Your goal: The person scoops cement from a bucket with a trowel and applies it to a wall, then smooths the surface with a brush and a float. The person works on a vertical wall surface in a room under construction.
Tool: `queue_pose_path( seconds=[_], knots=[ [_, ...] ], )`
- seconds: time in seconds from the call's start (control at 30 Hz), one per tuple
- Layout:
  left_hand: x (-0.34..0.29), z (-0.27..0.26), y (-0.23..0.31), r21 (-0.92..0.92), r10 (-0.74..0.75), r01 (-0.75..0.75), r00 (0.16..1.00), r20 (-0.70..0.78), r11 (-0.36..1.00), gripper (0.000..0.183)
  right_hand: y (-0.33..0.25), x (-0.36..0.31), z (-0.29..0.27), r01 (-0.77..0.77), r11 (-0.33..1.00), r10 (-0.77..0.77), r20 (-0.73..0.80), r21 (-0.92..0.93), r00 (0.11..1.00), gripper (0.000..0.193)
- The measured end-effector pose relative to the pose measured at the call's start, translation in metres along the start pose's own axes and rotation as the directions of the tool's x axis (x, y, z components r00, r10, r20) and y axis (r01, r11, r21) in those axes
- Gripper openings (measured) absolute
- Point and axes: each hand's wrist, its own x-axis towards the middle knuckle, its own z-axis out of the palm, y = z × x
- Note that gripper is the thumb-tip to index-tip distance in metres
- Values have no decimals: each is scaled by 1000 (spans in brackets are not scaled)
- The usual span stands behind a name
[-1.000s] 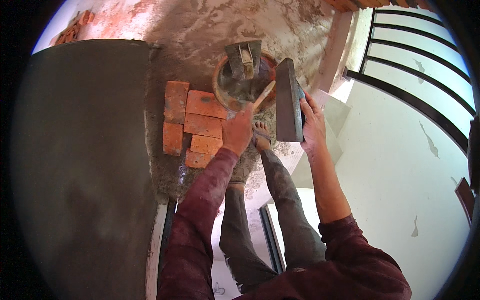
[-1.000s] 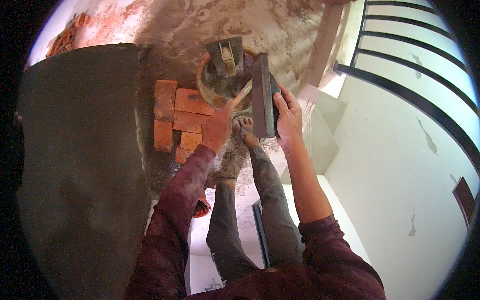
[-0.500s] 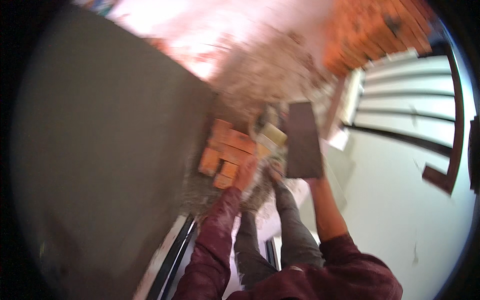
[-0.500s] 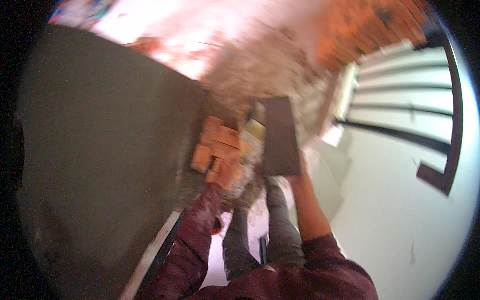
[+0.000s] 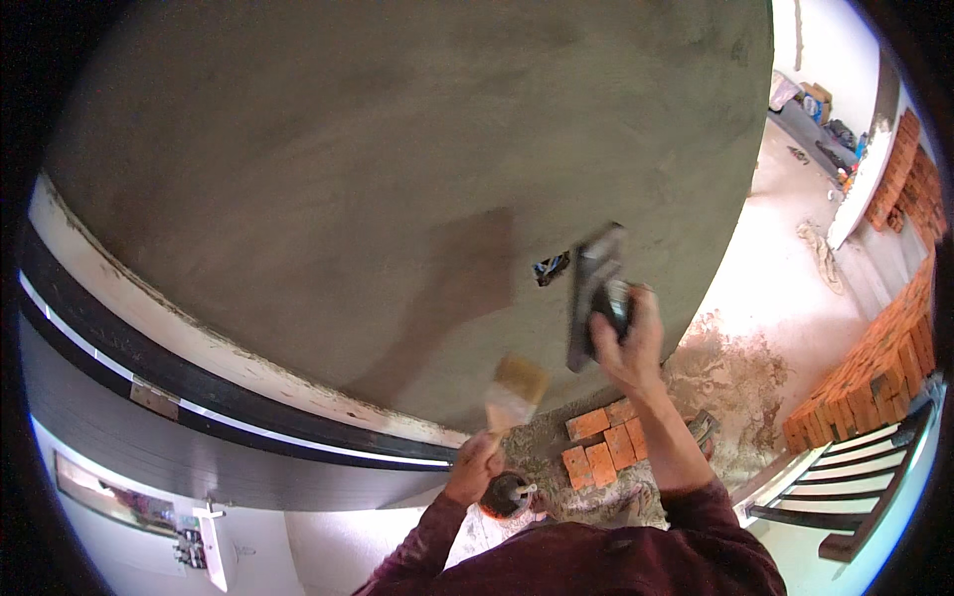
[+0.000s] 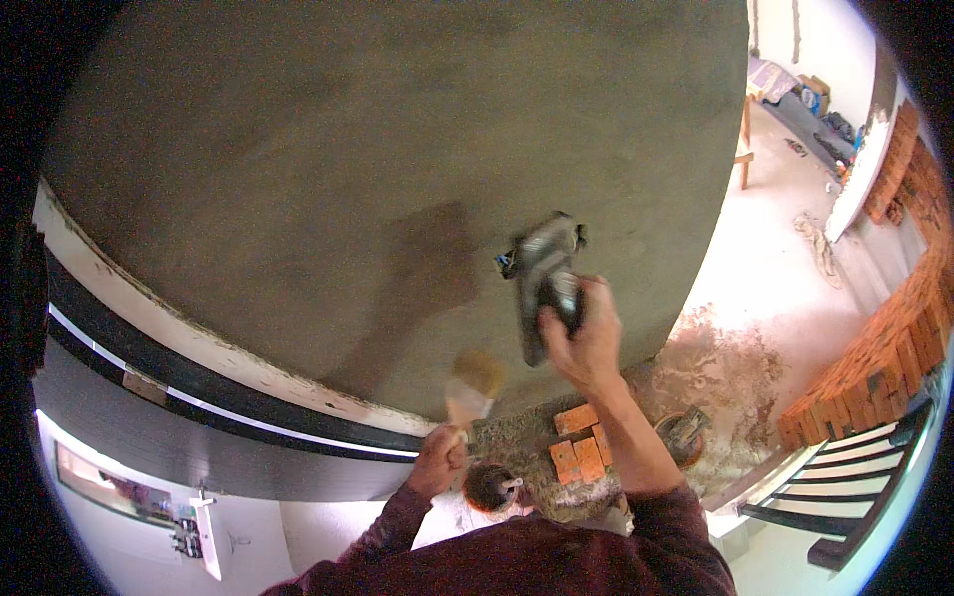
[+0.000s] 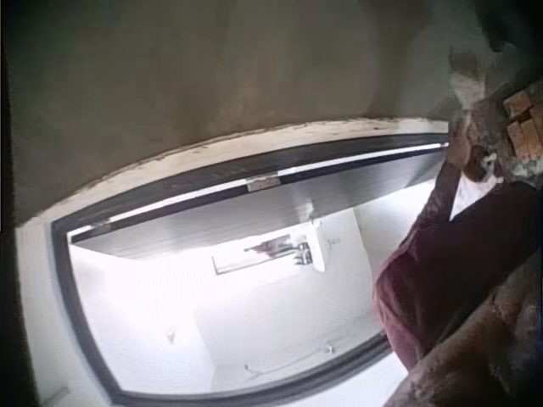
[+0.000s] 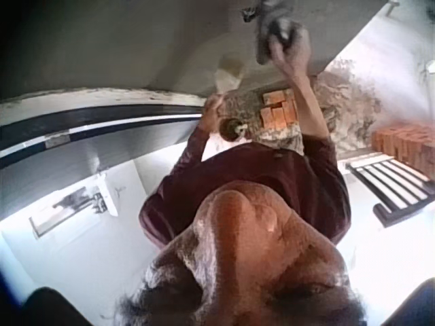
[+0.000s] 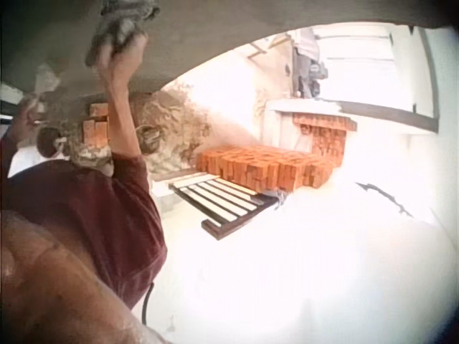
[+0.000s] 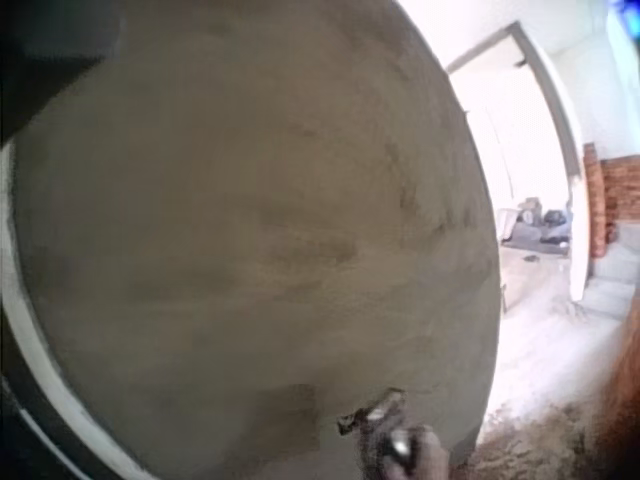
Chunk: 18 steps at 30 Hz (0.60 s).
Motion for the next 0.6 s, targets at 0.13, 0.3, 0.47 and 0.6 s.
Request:
queue_pose_path(
  seconds=[0.13,0.3,0.47,0.6],
  knots=[
    [-52,-44,22,-69,136,-157,961,-241,985,29,-73,65,71,471,865,-496,-159,-171,854,54],
    [-88,-100,26,-60,173,-202,931,-321,978,30,-150,122,103,300,900,-370,-193,-315,909,58],
    [-95,-128,42,77,220,-206,928,-300,975,25,-124,87,174,353,870,-428,-171,-344,888,58],
    [-94,-136,51,16,252,-260,919,-302,966,23,-79,-30,219,506,828,-428,311,-243,849,61]
  ],
)
